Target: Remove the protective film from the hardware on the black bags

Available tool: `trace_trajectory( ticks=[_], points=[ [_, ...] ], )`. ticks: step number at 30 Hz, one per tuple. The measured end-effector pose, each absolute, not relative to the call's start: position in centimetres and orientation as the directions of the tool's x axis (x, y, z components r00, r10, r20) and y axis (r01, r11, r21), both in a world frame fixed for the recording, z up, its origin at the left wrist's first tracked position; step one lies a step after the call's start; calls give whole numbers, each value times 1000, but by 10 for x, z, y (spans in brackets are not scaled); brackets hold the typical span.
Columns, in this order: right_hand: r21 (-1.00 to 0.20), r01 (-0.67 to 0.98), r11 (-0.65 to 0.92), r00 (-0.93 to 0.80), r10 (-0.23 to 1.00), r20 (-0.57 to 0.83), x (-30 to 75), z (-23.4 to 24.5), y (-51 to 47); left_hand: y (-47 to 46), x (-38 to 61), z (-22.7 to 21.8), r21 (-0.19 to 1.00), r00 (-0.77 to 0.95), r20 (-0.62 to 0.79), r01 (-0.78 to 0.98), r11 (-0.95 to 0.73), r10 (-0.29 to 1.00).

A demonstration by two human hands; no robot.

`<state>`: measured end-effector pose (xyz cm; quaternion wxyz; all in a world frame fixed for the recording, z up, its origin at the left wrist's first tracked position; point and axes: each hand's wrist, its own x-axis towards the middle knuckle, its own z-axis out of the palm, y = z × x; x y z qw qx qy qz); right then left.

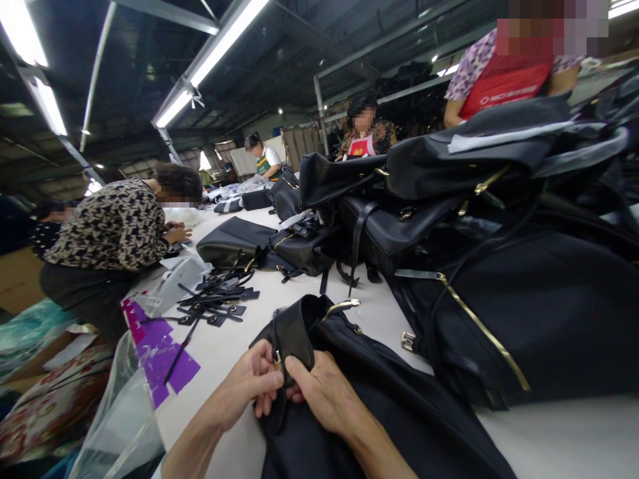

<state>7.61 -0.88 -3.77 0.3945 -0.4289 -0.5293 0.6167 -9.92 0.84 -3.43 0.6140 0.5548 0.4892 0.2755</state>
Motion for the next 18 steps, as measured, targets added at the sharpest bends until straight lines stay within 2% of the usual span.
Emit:
trace_trajectory(
  ticks=[18],
  points=[
    [-988,0,-155,-311,939,-147,78,-34,-8,11,-98,-38,948,364,-313,173,267,877]
  ],
)
